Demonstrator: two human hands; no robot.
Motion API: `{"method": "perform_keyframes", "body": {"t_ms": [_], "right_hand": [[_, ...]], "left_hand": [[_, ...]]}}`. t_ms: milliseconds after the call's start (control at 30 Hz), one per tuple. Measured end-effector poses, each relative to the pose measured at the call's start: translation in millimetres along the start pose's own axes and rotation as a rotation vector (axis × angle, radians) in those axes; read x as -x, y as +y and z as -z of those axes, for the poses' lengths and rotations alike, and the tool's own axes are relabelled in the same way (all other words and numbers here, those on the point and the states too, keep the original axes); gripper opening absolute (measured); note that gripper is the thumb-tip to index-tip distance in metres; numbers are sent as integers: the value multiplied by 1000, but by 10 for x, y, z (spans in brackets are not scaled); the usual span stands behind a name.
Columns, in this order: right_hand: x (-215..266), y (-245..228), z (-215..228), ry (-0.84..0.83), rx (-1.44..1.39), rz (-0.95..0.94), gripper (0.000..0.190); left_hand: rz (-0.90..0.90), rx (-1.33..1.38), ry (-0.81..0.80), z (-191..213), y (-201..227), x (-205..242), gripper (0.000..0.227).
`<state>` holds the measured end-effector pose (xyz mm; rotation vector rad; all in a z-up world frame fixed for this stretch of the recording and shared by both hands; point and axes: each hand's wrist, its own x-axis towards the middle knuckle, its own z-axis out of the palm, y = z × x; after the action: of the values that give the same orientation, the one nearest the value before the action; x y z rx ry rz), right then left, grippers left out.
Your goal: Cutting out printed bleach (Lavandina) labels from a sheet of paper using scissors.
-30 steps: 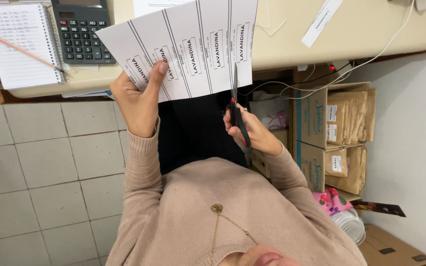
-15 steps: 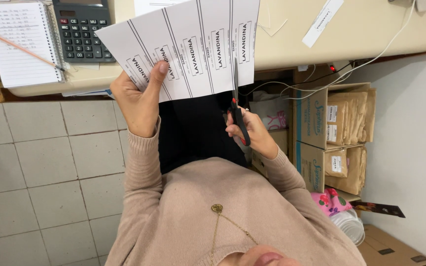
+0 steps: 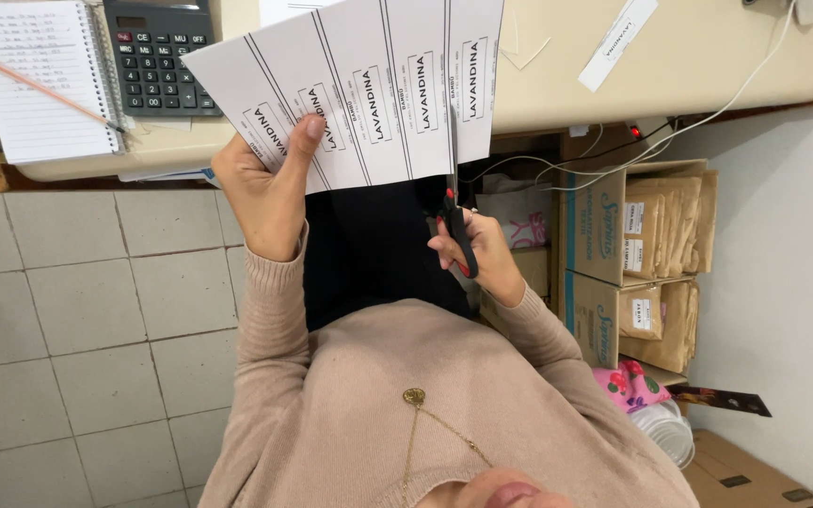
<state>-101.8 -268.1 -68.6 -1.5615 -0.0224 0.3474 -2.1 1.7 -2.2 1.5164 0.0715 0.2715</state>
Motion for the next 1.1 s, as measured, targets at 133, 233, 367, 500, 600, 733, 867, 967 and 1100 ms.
{"method": "perform_keyframes", "body": {"t_ms": [133, 233, 367, 500, 600, 733, 867, 967, 1100], "right_hand": [[6, 14, -36, 24, -24, 20, 25], [-1, 8, -52, 39, 1, 29, 25], [0, 16, -41, 28, -3, 10, 25], [-12, -30, -29, -17, -1, -17, 27], [-29, -61, -27, -54, 1, -35, 31], [-47, -60, -21, -61, -48, 36, 33], [-10, -32, -14, -17, -61, 72, 32], [21, -5, -12, 59, -10, 30, 29], [37, -49, -44, 86, -35, 34, 28]], "left_hand": [[1, -6, -4, -3, 38, 5, 27], [-10, -6, -5, -3, 43, 7, 28], [0, -20, -4, -5, 34, 5, 28], [-9, 33, -11, -10, 63, 24, 27], [-9, 20, -49, -26, 71, 40, 24], [28, -75, -134, -84, 105, 54, 22], [29, -78, -159, -123, 125, 65, 22], [-18, -97, -168, -139, 114, 59, 23], [30, -126, -167, -151, 111, 67, 23]]}}
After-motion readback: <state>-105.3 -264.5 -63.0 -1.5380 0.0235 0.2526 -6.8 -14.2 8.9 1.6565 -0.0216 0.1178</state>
